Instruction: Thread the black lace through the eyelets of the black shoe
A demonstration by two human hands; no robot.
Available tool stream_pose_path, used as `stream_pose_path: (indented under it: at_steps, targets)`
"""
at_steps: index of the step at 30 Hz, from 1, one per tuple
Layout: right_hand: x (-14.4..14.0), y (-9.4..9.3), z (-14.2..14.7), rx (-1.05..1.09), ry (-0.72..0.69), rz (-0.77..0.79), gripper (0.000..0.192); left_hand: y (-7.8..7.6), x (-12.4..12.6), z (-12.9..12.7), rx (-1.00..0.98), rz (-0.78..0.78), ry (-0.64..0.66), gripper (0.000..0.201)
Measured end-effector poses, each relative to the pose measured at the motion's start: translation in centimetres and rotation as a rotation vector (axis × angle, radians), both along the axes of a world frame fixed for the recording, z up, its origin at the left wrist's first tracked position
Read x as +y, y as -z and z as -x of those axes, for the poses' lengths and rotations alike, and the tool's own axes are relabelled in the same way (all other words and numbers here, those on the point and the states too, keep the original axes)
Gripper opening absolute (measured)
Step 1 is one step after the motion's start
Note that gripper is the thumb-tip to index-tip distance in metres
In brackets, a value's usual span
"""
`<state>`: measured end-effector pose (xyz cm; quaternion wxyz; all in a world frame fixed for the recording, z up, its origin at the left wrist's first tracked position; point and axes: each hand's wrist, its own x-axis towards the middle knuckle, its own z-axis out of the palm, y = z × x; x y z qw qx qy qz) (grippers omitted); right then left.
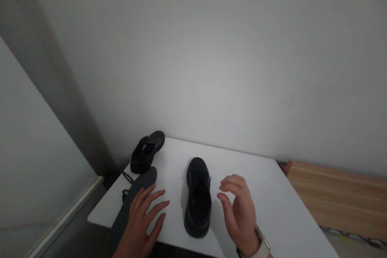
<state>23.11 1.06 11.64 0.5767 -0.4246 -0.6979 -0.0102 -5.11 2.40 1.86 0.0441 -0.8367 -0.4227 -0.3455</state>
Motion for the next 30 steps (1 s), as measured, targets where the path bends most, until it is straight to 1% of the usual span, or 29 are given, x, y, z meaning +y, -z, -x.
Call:
stream_pose_path:
  at_steps: [2,3,5,7,9,11,13,16,18,20,23,30]
  targets:
    - [-0.8,-0.4,-0.6,0.186,0.077,-0.088,0.017,0.1,-0.3,-0.4,-0.025,0.002,0.013,0.033]
    - [-1.1,-0.2,-1.0,0.248,0.131,-0.098,0.018,0.0,-0.4,-0.7,-0.034,-0.002,0.022,0.033]
    - [-1.3,0.9,-1.7,0.27,0.227,-0.023,0.012,-0.4,-0.5,-1.4,-0.041,-0.017,0.048,0.032]
    - [-1.2,2.5,-2.4,0.188,0.264,0.144,0.01,-1.0,-0.4,-2.2,-0.049,-0.032,0.077,0.032]
    - [-0.9,4.0,-2.7,0.109,0.229,0.309,0.016,-1.7,-0.1,-3.1,-0.083,-0.043,0.108,0.031]
    - [-0.3,5.0,-2.6,0.074,0.18,0.407,0.021,-2.3,0.8,-4.3,-0.15,-0.015,0.123,0.028]
    - [0.6,5.7,-2.1,0.072,0.148,0.45,0.022,-2.7,2.0,-5.7,-0.237,0.092,0.116,0.023]
    - [2.2,6.2,-1.3,0.102,0.111,0.489,0.023,-2.7,4.2,-7.9,-0.382,0.311,0.116,0.019]
    - [3.2,6.6,-0.8,0.126,0.079,0.519,0.025,-2.3,5.4,-9.0,-0.435,0.37,0.141,0.018]
    - [4.0,6.9,-0.5,0.149,0.053,0.548,0.025,-1.9,6.1,-9.7,-0.461,0.383,0.147,0.016]
    - [4.5,7.0,-0.3,0.184,0.022,0.592,0.026,-1.5,6.4,-10.2,-0.493,0.414,0.148,0.015]
    - [4.5,6.3,-0.2,0.316,-0.065,0.681,0.026,-2.1,6.8,-10.3,-0.436,0.519,0.194,0.012]
